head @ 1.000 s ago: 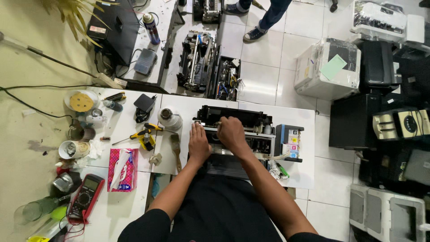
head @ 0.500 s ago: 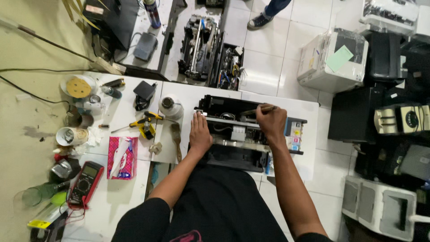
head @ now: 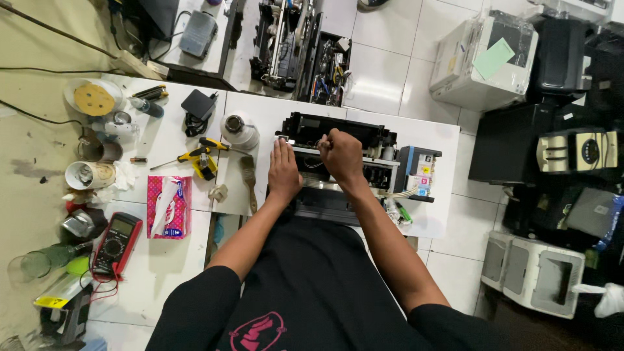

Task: The person cleans the internal components of a disassembled printer using a brush and a cloth. They brush various parts inside the printer and wipe them with a cloth.

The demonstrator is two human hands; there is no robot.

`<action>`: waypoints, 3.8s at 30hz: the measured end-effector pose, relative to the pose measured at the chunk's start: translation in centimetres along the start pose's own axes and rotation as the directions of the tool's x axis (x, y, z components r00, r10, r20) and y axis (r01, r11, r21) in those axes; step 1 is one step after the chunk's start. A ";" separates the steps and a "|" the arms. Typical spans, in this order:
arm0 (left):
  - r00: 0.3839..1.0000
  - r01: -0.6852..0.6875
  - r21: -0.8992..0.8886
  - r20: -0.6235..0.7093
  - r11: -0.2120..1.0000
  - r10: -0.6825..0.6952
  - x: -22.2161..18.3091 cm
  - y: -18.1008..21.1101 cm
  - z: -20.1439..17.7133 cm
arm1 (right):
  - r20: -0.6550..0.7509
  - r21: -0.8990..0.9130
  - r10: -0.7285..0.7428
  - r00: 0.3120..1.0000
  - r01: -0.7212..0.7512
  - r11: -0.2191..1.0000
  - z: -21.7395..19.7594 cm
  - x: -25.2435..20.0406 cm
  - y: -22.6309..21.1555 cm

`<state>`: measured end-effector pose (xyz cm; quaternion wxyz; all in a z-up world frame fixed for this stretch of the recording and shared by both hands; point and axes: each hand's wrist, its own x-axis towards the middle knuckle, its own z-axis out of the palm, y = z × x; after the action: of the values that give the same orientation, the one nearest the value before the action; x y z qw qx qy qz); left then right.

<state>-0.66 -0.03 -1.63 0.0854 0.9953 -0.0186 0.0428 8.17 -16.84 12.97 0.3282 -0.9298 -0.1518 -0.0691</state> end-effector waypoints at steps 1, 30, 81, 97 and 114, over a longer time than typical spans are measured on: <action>1.000 -0.002 -0.004 -0.002 1.000 0.002 0.1 0.0 -0.1 | -0.001 -0.004 0.000 1.000 0.000 1.000 -0.2 0.1 -0.6; 0.986 0.004 -0.003 0.167 1.000 -0.004 0.1 -0.3 -0.6 | -0.141 -0.149 0.147 0.979 -0.168 0.975 -10.9 -0.1 8.1; 0.985 -0.001 0.005 0.172 1.000 0.000 0.1 -0.1 -1.3 | -0.398 0.137 0.096 0.913 -0.044 0.990 -13.9 -4.1 5.9; 0.981 0.022 -0.040 0.193 0.999 -0.014 -0.1 -0.2 -1.4 | -0.304 0.036 -0.050 0.951 0.064 0.997 -18.0 -2.8 4.9; 0.986 0.023 -0.045 0.168 0.999 -0.015 0.0 0.1 -1.5 | -0.118 0.196 0.025 0.993 -0.002 0.981 -15.1 -3.5 2.9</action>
<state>-0.83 0.16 -0.10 0.1071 0.9932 -0.0171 -0.0423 5.40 -29.32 22.19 0.4269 -0.8882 -0.1314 -0.1076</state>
